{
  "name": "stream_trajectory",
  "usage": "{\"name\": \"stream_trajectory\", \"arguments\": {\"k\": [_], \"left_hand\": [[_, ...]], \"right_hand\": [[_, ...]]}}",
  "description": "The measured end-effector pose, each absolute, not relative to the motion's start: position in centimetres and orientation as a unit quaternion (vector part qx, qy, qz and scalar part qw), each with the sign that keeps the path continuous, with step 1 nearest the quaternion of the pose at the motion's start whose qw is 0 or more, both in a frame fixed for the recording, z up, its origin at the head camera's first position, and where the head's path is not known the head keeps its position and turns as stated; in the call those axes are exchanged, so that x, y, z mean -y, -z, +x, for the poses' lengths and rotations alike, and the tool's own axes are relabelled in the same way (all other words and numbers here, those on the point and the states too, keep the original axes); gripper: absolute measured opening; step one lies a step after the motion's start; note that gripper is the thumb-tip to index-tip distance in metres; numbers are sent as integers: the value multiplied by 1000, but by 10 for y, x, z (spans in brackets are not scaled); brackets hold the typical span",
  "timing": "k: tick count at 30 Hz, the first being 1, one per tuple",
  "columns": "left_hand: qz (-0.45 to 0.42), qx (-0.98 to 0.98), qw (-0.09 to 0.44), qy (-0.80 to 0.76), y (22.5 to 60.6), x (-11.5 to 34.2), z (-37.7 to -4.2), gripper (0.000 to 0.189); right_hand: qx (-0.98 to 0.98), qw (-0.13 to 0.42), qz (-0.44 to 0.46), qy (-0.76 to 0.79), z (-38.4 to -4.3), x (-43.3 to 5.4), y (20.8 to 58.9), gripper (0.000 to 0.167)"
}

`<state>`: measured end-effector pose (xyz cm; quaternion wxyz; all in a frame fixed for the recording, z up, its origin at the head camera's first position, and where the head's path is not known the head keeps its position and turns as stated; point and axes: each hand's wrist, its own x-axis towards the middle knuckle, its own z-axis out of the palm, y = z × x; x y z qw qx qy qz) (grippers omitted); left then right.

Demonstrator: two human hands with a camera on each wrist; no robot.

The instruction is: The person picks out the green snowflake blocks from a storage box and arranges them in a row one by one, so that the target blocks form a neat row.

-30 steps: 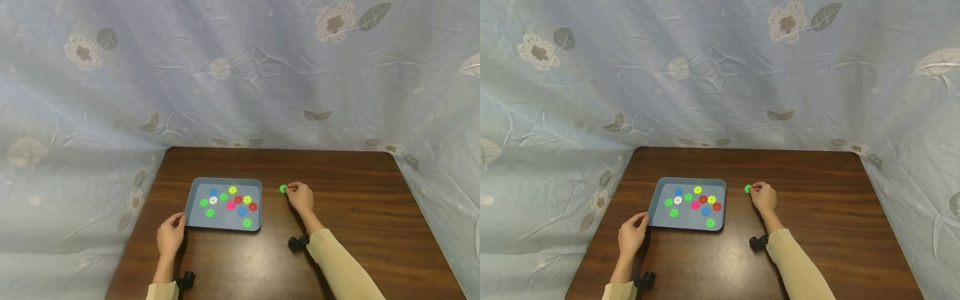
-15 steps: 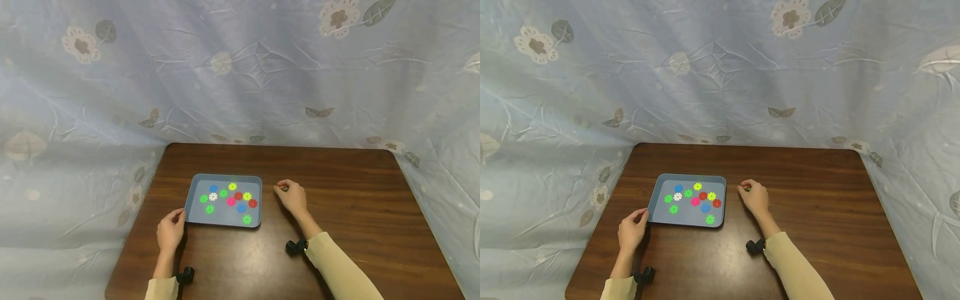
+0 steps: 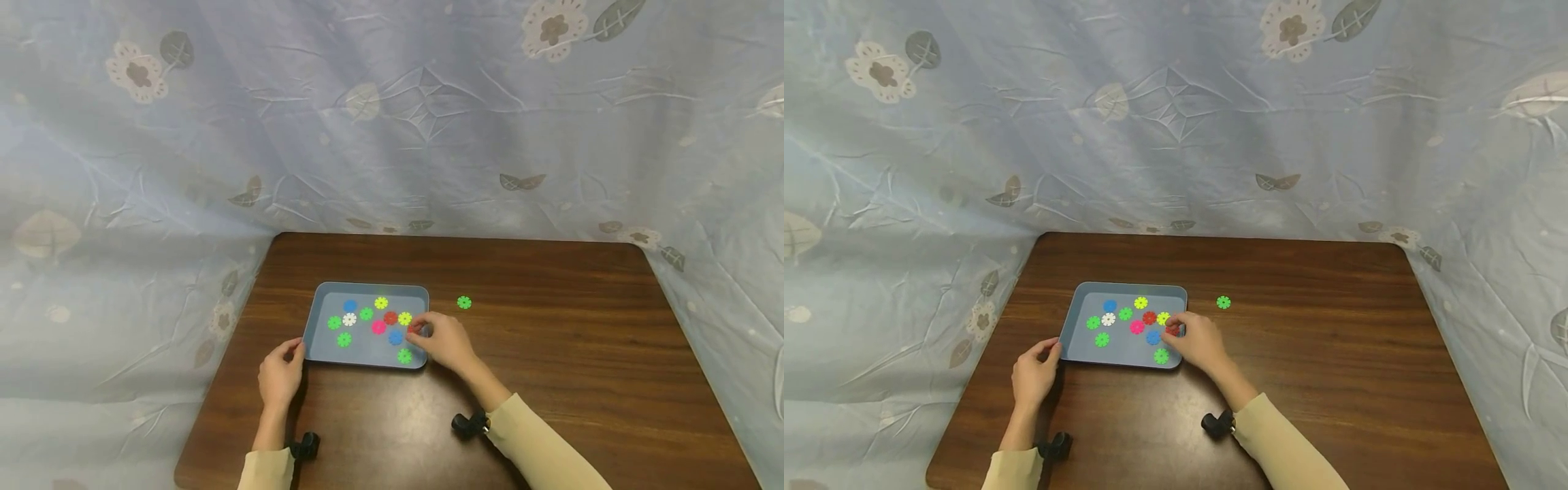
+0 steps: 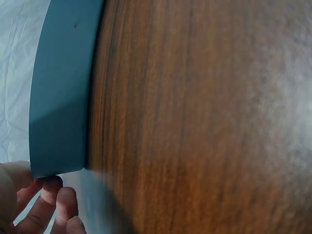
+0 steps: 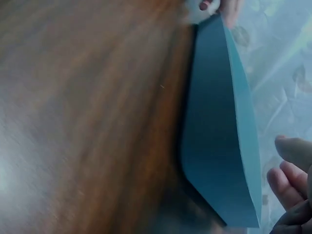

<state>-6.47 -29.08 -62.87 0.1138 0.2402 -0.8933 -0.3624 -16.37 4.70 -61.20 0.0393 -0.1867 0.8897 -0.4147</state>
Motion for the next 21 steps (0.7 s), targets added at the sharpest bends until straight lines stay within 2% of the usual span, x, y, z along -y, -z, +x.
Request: {"name": "stream_trajectory", "arguments": {"k": [7, 21], "left_hand": [[232, 895, 124, 359, 628, 290, -68, 25], [232, 894, 125, 363, 631, 291, -65, 25]], "right_hand": [[-908, 65, -205, 359, -150, -39, 616, 34], [-930, 103, -186, 301, -146, -26, 628, 37]]}}
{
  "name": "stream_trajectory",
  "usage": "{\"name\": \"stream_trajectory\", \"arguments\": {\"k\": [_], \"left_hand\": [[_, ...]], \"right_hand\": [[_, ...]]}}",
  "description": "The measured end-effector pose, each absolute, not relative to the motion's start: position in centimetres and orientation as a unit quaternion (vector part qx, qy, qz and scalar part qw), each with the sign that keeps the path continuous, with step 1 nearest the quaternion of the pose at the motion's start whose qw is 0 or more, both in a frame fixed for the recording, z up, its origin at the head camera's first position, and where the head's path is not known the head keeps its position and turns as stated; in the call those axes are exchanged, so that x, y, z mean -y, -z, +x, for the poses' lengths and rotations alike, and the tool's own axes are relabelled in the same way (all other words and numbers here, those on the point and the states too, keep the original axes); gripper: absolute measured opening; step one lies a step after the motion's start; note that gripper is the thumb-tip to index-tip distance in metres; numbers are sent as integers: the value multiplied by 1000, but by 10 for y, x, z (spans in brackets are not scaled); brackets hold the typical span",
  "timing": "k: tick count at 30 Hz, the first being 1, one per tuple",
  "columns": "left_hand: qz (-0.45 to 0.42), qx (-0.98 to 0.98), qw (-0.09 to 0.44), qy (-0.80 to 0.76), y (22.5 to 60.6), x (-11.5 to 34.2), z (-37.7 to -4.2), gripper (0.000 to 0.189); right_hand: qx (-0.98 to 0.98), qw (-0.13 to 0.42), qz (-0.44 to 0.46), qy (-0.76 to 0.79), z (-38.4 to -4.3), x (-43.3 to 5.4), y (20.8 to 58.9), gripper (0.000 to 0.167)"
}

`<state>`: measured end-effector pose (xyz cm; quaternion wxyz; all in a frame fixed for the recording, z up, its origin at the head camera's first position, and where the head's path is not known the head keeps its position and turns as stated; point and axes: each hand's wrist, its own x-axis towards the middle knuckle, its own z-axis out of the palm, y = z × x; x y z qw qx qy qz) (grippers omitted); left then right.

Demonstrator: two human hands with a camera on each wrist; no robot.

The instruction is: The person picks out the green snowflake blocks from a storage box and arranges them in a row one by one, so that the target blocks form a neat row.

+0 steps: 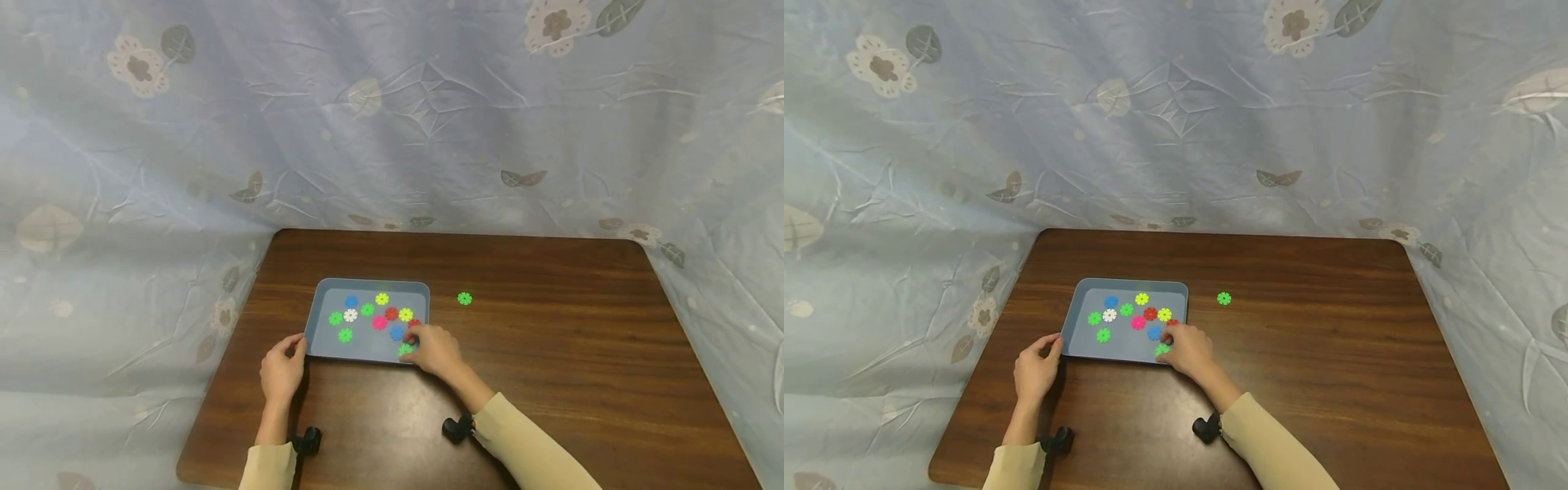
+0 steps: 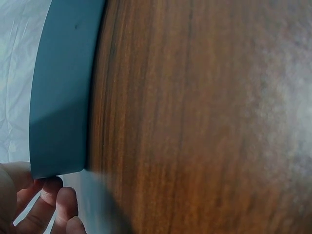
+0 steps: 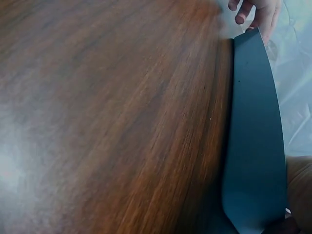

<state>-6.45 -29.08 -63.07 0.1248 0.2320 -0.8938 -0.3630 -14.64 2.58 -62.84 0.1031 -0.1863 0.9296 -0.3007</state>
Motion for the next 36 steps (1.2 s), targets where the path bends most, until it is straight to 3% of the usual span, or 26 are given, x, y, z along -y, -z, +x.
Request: {"name": "stream_trajectory", "arguments": {"k": [18, 36], "left_hand": [[238, 892, 135, 359, 632, 290, -65, 24], [235, 889, 130, 371, 632, 289, -64, 24]], "right_hand": [[-938, 128, -198, 254, -151, -21, 623, 32], [-882, 126, -201, 407, -159, -36, 629, 13]]}}
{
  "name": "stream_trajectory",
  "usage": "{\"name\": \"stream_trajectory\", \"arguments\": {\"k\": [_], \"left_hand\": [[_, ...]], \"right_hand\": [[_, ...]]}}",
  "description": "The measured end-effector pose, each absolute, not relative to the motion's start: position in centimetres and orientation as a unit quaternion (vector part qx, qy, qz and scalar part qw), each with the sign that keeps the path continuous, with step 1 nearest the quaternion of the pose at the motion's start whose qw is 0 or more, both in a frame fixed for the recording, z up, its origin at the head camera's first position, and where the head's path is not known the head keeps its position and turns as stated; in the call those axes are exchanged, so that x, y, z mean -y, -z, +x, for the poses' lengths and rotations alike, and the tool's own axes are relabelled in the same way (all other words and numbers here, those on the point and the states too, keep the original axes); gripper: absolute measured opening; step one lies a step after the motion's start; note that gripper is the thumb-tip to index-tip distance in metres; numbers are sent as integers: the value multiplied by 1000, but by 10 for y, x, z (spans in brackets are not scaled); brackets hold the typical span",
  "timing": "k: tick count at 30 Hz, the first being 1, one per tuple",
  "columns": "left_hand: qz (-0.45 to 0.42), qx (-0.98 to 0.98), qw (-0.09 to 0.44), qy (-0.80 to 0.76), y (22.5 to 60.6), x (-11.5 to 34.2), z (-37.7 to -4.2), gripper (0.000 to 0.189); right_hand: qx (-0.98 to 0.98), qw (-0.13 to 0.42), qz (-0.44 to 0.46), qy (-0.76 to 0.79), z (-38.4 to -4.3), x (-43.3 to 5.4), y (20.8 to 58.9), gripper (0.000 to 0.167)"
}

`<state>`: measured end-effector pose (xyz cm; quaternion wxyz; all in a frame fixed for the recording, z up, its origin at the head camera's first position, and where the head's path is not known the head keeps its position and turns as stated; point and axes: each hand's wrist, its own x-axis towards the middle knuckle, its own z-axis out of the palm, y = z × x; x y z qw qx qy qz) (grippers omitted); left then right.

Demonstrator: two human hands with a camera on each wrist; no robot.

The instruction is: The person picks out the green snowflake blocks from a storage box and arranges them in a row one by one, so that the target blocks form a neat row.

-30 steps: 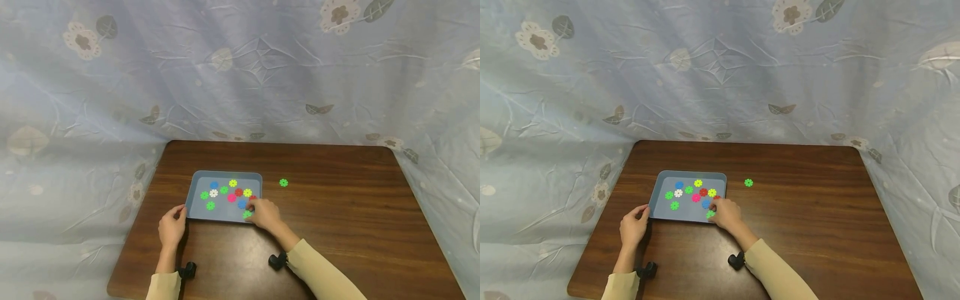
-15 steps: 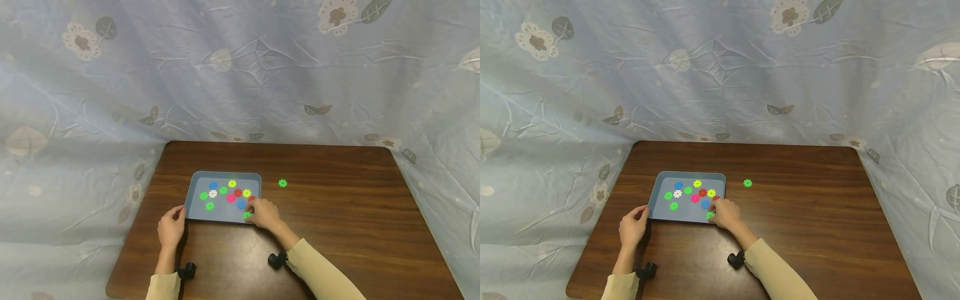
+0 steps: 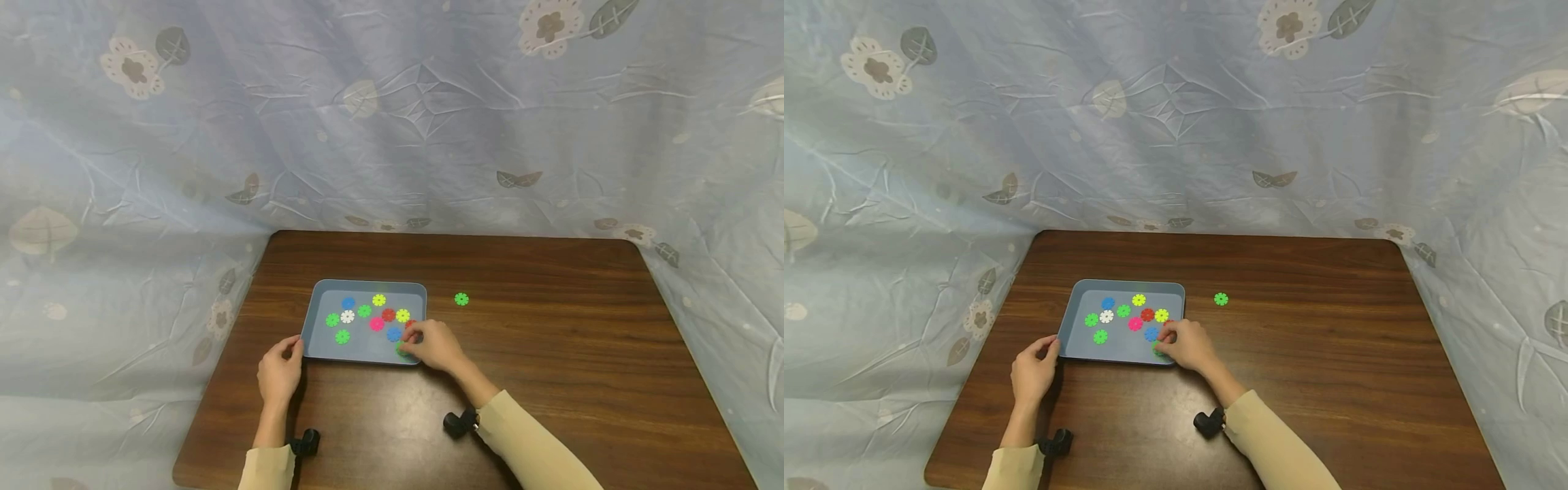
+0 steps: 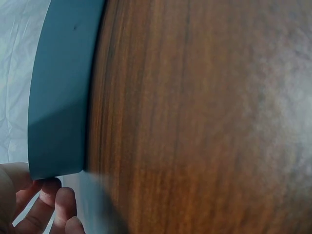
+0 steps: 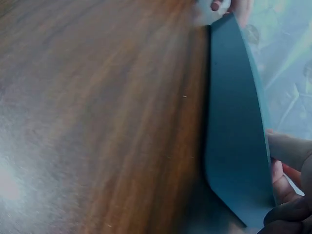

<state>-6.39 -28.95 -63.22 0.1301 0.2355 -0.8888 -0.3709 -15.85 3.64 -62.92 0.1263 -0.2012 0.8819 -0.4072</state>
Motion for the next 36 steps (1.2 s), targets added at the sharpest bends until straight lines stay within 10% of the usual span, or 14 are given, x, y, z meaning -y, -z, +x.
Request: {"name": "stream_trajectory", "arguments": {"k": [36], "left_hand": [[245, 888, 123, 369, 636, 292, -67, 25]], "right_hand": [[-819, 48, 117, 560, -228, -164, 633, 36]]}}
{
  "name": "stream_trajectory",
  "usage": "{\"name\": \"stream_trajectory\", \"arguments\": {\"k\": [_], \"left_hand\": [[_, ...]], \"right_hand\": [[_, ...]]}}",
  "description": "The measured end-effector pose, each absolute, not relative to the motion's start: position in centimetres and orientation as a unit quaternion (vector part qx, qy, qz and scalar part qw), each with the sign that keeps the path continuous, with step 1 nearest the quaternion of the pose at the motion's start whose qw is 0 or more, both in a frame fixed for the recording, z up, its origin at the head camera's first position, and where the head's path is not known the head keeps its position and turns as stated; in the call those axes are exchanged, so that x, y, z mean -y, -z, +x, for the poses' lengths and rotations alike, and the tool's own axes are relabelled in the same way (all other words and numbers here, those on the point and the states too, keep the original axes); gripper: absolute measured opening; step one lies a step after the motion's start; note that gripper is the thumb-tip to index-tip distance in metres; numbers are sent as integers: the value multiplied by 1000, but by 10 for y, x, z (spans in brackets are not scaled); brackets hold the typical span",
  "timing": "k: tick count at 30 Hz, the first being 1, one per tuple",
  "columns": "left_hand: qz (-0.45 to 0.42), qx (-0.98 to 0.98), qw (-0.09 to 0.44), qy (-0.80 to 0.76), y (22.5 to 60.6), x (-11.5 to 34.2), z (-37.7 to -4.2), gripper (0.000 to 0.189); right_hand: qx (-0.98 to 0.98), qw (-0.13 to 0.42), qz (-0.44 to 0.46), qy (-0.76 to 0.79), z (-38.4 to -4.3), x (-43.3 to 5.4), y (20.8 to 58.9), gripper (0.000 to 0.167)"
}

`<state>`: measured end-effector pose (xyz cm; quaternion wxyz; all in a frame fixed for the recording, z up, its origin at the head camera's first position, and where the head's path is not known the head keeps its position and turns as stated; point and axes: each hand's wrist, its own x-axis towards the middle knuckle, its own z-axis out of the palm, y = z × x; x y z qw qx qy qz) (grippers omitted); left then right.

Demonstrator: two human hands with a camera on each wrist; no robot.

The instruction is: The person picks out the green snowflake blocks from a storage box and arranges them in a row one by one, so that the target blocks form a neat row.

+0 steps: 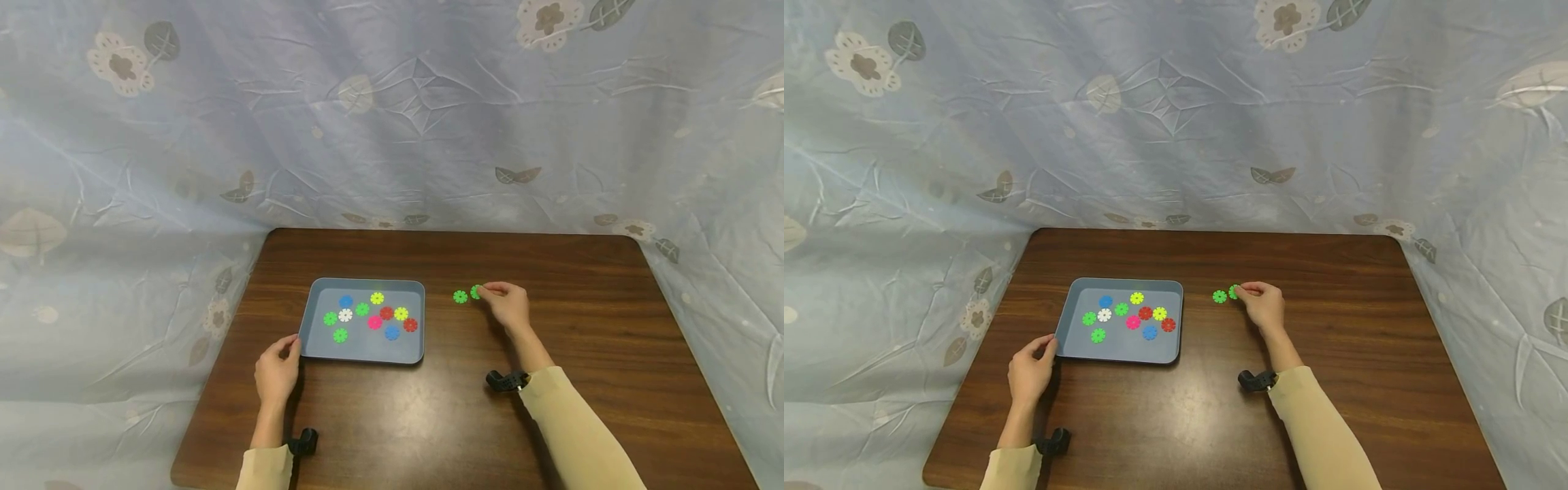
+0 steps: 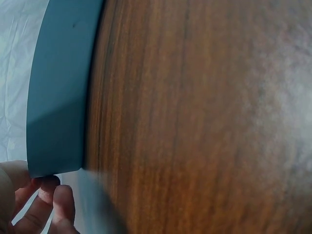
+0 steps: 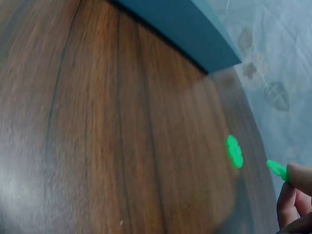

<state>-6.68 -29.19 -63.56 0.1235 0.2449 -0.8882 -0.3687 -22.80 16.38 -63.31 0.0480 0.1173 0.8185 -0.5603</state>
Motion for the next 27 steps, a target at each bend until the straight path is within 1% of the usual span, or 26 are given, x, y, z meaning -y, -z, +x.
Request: {"name": "stream_trajectory", "arguments": {"k": [6, 12, 18, 24, 27], "left_hand": [[243, 890, 126, 365, 636, 293, -67, 24], [239, 890, 127, 366, 635, 292, -67, 24], [241, 892, 127, 362, 636, 292, -68, 24], [241, 891, 130, 361, 637, 292, -67, 24], [241, 890, 132, 362, 636, 293, -67, 24]], "right_hand": [[-849, 53, 131, 510, -229, -169, 638, 34], [-883, 59, 123, 449, -230, -173, 642, 36], [-898, 56, 120, 420, -228, -177, 646, 39], [-902, 43, 124, 412, -226, -176, 646, 40], [-902, 27, 106, 418, -224, -165, 641, 37]]}}
